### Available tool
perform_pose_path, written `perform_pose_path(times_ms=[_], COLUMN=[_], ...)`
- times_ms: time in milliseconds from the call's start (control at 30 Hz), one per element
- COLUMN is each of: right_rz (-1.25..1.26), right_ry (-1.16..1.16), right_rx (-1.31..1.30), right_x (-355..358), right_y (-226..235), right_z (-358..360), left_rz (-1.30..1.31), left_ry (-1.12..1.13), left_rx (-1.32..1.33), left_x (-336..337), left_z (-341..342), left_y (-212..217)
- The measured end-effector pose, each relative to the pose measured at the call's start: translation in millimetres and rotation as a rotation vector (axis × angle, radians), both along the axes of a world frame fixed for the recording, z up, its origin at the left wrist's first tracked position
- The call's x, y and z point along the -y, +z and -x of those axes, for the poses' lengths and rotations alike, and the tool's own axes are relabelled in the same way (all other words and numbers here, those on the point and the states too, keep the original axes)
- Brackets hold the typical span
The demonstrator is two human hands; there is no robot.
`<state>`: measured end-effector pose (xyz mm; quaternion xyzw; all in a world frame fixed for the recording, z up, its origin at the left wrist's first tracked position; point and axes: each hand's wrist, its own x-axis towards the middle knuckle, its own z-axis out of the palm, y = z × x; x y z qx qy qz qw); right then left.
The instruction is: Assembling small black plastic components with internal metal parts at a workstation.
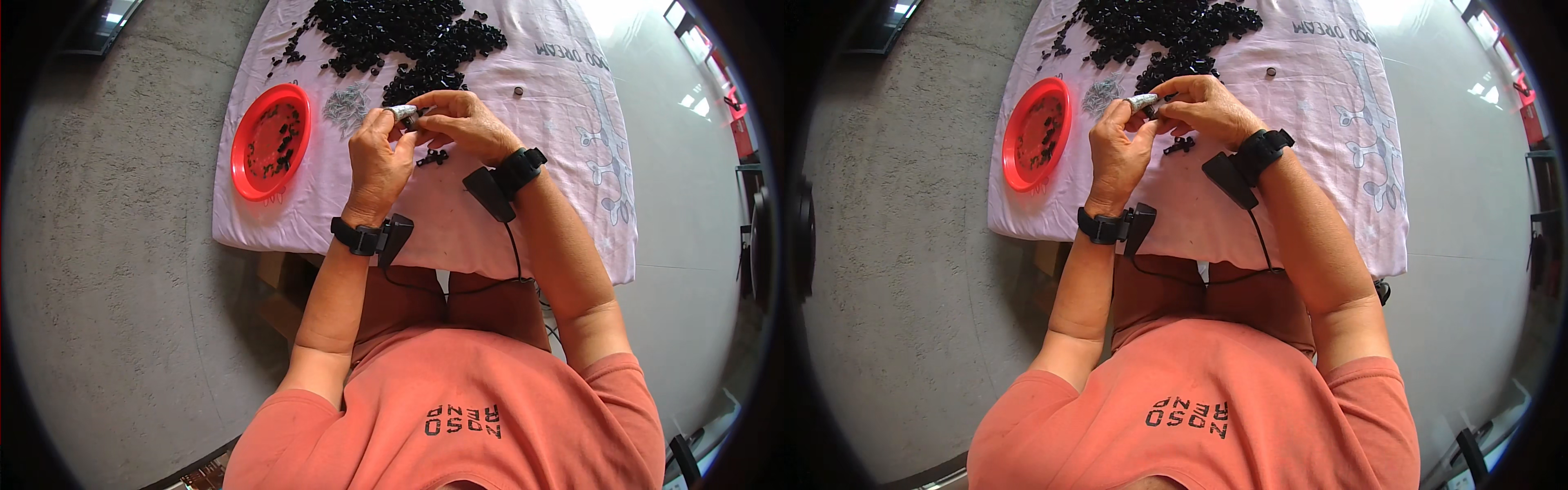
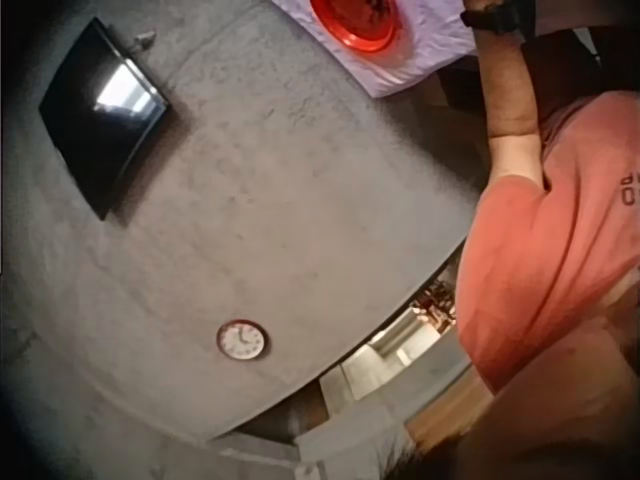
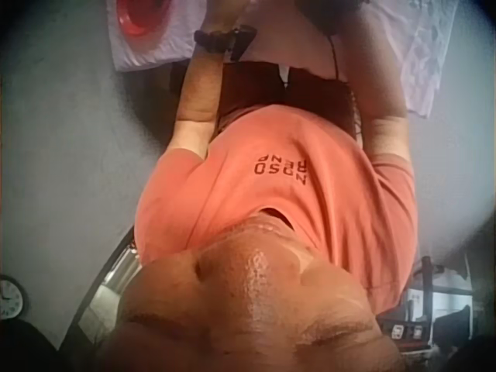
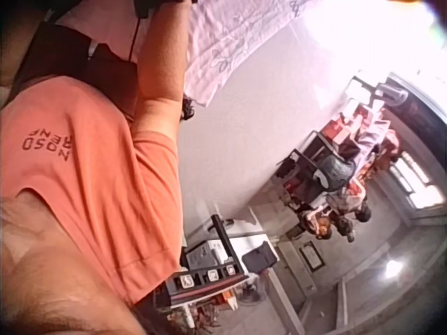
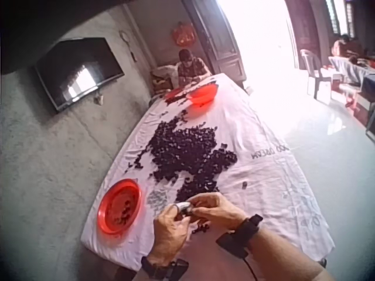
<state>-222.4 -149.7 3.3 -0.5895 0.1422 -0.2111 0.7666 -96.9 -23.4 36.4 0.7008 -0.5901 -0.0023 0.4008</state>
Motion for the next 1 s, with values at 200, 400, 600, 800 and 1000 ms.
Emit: perform_pose_path(times_ms=[200, 400, 600, 800, 1000], right_rz=[0.009, 0.01, -0.043, -0.045, 0.016], right_ry=[0.029, 0.052, 0.055, -0.005, -0.153], right_rx=[0.033, 0.02, 0.058, 0.07, 0.067], right_x=[0.3, 1.4, -2.7, 1.2, 10.9], right_y=[-2.9, -6.7, -5.0, -3.6, -0.4], right_z=[-0.5, -1.4, -3.4, -1.6, 6.8], left_rz=[0.004, -0.034, 0.025, 0.016, 0.025], left_ry=[-0.023, -0.025, -0.036, 0.026, 0.071], left_rx=[-0.009, -0.002, 0.033, -0.017, 0.006], left_x=[-1.9, -5.2, -6.2, -7.1, -9.1], left_z=[-3.6, -4.6, -8.6, -8.6, -18.8], left_y=[1.5, 4.7, 1.4, 8.6, 3.9])
